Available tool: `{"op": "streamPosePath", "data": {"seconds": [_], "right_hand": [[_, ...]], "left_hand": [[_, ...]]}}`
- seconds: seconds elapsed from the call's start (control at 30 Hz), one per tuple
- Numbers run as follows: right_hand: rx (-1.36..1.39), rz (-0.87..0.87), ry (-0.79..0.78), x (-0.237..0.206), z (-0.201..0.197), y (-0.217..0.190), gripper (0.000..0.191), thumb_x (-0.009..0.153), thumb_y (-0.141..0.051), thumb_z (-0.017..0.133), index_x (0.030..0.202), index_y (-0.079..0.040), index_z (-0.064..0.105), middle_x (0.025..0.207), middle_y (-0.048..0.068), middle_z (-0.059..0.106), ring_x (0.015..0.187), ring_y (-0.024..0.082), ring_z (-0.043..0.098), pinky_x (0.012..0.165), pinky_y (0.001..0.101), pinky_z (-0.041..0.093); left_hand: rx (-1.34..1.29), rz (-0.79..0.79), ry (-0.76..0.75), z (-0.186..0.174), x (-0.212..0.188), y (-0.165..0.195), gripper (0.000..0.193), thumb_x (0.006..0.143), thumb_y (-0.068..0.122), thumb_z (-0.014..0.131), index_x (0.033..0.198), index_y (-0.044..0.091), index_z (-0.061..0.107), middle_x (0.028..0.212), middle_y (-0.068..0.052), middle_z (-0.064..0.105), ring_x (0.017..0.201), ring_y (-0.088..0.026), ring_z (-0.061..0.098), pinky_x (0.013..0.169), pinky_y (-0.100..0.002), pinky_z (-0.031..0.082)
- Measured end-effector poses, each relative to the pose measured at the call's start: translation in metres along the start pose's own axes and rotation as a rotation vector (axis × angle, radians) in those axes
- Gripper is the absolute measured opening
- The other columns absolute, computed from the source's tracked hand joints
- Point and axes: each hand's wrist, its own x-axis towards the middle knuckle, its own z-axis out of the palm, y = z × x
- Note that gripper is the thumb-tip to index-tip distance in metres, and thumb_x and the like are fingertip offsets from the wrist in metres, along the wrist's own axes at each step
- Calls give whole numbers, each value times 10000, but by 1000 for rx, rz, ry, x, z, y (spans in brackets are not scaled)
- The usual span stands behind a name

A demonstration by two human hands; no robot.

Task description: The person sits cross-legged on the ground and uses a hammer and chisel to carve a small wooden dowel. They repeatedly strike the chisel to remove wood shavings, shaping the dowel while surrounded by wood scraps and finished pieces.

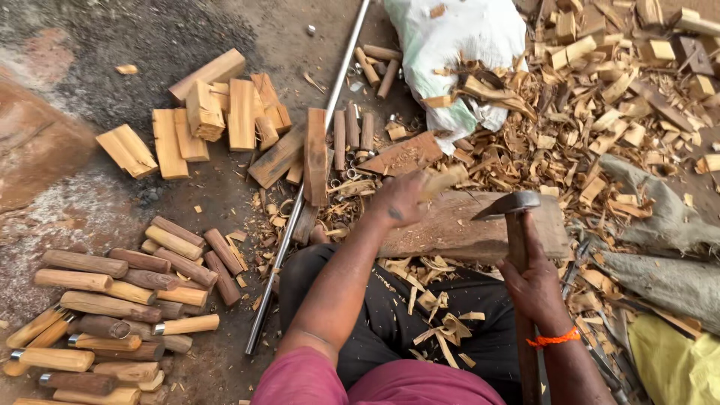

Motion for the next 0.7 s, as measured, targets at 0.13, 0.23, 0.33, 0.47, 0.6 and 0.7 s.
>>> {"op": "streamPosePath", "data": {"seconds": [0.13,0.23,0.33,0.47,0.6,0.7], "right_hand": [[-65,307,-70,-6,-5,-11,1010,857,-93,701,1686,-303,165,1369,249,633,1176,333,680,969,436,567],[-39,228,-62,-4,-6,-15,1037,827,-65,711,1672,-304,159,1426,256,583,1183,353,670,940,453,580],[-119,45,-44,-1,-10,-12,1029,868,-73,729,1676,-252,118,1425,295,566,1216,412,619,973,484,537],[-37,-278,10,-9,-5,6,1066,829,74,712,1698,-195,158,1590,297,464,1399,455,523,1062,500,503],[156,-21,-54,-20,-2,10,991,891,83,685,1686,-216,175,1630,239,418,1325,347,593,943,387,600],[222,-80,-37,-24,1,5,967,920,104,669,1691,-222,184,1653,222,433,1327,311,611,944,358,606]], "left_hand": [[253,-83,57,15,-8,11,414,874,343,782,1211,144,648,1080,-66,672,959,-219,626,874,-406,519],[68,-185,190,11,-14,20,410,923,341,708,1280,159,620,1082,-60,686,862,-211,644,758,-398,548],[-650,-297,254,8,-24,25,424,955,409,652,1251,107,617,1018,-101,703,767,-211,667,652,-364,570],[-1648,-121,36,56,-85,20,481,977,408,700,1277,56,565,1004,-144,694,820,-196,675,644,-348,551],[-1826,-135,-76,88,-142,31,573,977,477,662,1345,52,552,1047,-95,701,854,-157,678,708,-331,557],[-1885,-75,-158,88,-155,31,616,1016,508,621,1399,30,553,1053,-95,702,841,-141,666,702,-303,534]]}}
